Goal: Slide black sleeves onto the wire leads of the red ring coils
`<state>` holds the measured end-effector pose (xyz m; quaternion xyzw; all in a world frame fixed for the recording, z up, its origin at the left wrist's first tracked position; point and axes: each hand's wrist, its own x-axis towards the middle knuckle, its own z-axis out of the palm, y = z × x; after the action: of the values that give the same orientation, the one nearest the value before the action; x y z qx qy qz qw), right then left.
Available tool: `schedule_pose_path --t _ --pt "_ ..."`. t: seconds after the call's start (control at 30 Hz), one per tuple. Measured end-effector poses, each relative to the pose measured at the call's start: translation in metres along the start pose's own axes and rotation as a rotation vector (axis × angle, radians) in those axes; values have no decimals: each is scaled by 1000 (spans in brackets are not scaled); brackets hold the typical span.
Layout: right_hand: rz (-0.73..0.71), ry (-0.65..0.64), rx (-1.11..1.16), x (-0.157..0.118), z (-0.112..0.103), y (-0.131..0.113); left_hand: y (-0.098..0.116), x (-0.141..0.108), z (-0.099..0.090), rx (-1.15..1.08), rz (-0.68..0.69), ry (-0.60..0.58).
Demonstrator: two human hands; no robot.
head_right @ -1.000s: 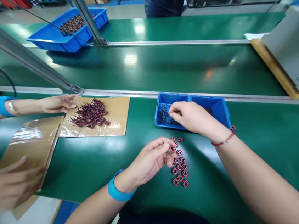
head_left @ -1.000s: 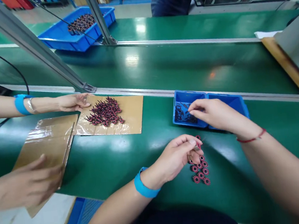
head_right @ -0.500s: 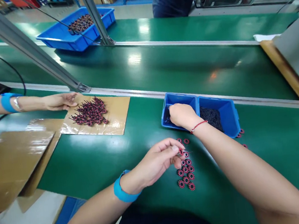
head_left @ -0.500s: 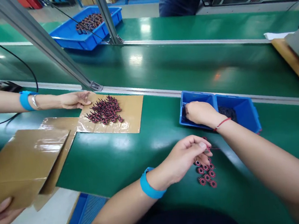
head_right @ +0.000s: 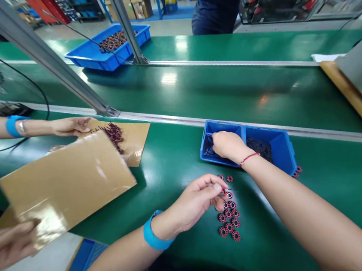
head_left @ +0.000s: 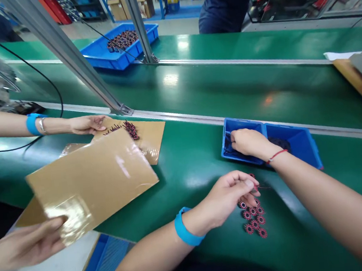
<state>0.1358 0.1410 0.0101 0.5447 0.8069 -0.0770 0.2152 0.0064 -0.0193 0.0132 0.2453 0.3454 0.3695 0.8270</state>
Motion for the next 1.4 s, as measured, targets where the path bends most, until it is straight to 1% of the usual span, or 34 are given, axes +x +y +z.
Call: schedule_pose_path --t 0.13,0.27,0.4,0.5,0.73,0.83,0.93,1.07,1.2,1.3,1.4 --pt "-8 -6 1 -1 -1 0 1 -1 1 -4 25 14" --pt "-40 20 26 -8 -3 2 2 -2 2 -8 50 32" --pt "-58 47 61 -12 0 3 1 -1 2 -15 58 48" --pt "-67 59 101 -10 3 3 0 1 2 -13 67 73" --pt "16 69 195 4 9 -11 1 3 2 -13 73 112" --pt "36 68 241 7 13 -16 -1 5 1 -16 104 131" --pt "45 76 302 5 13 -16 -3 6 0 -6 137 147" --pt "52 145 401 -4 10 -11 -2 6 0 -5 170 172" --pt "43 240 546 -18 5 0 0 5 0 -21 200 206" --pt "44 308 712 -29 2 14 1 6 0 -27 219 218" --pt "44 361 936 -39 2 27 0 7 -1 -31 226 223"
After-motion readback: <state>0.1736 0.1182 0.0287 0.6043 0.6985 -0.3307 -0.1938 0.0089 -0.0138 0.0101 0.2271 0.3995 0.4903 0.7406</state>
